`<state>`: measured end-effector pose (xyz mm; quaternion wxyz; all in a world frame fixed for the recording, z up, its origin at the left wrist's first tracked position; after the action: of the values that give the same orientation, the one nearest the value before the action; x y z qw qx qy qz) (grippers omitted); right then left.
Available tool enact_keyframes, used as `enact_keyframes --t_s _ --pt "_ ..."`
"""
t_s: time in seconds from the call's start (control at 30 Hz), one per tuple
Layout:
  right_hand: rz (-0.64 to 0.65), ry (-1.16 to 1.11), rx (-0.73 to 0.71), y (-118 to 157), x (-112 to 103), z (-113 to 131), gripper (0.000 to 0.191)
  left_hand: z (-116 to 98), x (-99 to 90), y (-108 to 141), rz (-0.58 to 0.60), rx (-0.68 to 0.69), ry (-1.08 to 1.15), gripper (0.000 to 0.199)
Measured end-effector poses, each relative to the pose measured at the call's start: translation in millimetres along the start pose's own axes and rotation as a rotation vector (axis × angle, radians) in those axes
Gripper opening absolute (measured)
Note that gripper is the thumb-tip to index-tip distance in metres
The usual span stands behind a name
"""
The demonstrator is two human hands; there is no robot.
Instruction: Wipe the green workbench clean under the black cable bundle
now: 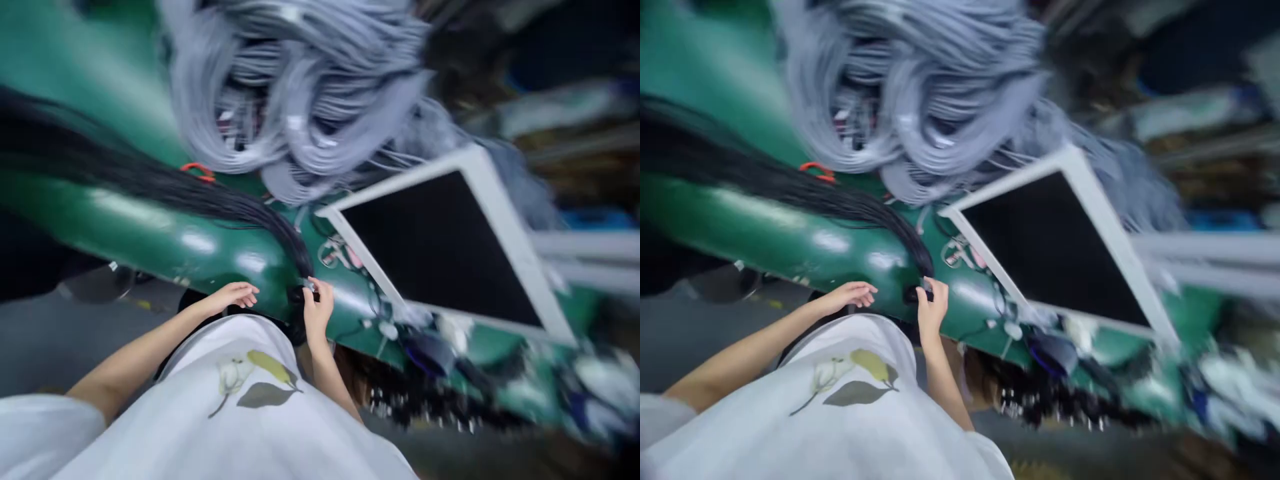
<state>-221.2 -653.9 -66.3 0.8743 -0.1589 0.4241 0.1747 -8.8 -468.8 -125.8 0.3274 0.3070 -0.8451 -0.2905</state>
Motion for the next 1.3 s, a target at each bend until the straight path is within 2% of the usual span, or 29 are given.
enact_keyframes --t_s 0.1,0.17,0.23,0.3,0.4,0.47,0.53,0.67,0.73,0.8,0.83,0.9,0.97,1.0,1.07,1.17,1.2,1.23,1.27,1.3 --pt "0.14 -0.058 -0.343 -14.1 77.0 73.4 0.037 -13.4 -107.8 39.9 -0.338 0.322 0.313 0.03" --pt "0.272 -0.015 -0.555 -8.3 125.1 111.2 0.037 -9.4 -167.1 67.8 -0.584 0.563 0.511 0.025" --pt "0.396 0.025 -0.699 -6.4 160.8 138.1 0.04 1.4 -207.1 81.7 -0.787 0.748 0.682 0.02" --pt "0.441 0.081 -0.769 -17.8 185.7 165.5 0.045 10.3 -226.2 74.4 -0.892 0.851 0.81 0.02" --pt "0.428 0.153 -0.896 -43.7 221.6 229.1 0.052 9.6 -227.5 38.7 -0.878 0.911 0.929 0.03" --pt "0.428 0.121 -1.009 -52.0 244.8 276.6 0.052 2.5 -218.8 15.0 -0.823 0.934 0.984 0.038" --pt "0.434 0.054 -1.106 -49.9 259.0 311.1 0.053 -6.3 -207.7 0.3 -0.768 0.969 1.034 0.044" --pt "0.524 -0.109 -1.323 -29.4 255.4 342.3 0.054 -22.5 -188.6 -1.1 -0.679 1.068 1.153 0.048" --pt "0.518 -0.199 -1.376 -34.6 251.0 370.2 0.055 -27.2 -183.7 5.2 -0.671 1.115 1.209 0.049" --pt "0.466 -0.272 -1.407 -49.7 261.0 423.0 0.055 -28.8 -181.5 10.6 -0.689 1.148 1.241 0.051" --pt "0.444 -0.293 -1.432 -56.6 273.3 456.0 0.056 -28.4 -181.1 12.3 -0.708 1.155 1.248 0.052" --pt "0.441 -0.27 -1.488 -64.9 309.0 520.3 0.054 -26.5 -180.8 13.5 -0.745 1.147 1.249 0.054" --pt "0.482 -0.206 -1.51 -65.9 343.2 560.4 0.054 -25.0 -180.4 13.3 -0.76 1.129 1.236 0.055" --pt "0.506 -0.177 -1.522 -63.1 353.4 566.1 0.055 -24.8 -180.0 13.2 -0.756 1.123 1.232 0.056" --pt "0.555 -0.144 -1.568 -51.8 354.6 549.7 0.058 -24.1 -179.1 14.2 -0.753 1.116 1.24 0.058" --pt "0.623 -0.142 -1.613 -36.8 323.2 499.9 0.061 -23.2 -176.8 17.7 -0.759 1.095 1.272 0.062" --pt "0.627 -0.152 -1.606 -35.5 311.9 492.3 0.061 -23.7 -175.6 19.0 -0.756 1.085 1.274 0.062" --pt "0.611 -0.186 -1.604 -35.1 302.8 494.4 0.06 -24.7 -174.2 20.2 -0.748 1.077 1.266 0.062" --pt "0.577 -0.239 -1.604 -35.2 297.8 507.2 0.058 -25.7 -172.9 21.2 -0.743 1.068 1.251 0.061" --pt "0.531 -0.306 -1.611 -34.7 297.7 529.7 0.056 -26.2 -171.8 21.7 -0.744 1.057 1.232 0.061"
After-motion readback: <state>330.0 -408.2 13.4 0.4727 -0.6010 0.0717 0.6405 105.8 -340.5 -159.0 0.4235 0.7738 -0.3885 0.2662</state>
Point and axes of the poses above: each hand's wrist, its own y-axis away from the middle knuckle, its own x-axis out of the palm, z = x × y, the point moved 7 cm from there along -y, towards the middle knuckle, and after that the axes turned 11 degrees about y, right-handed, at the moved point
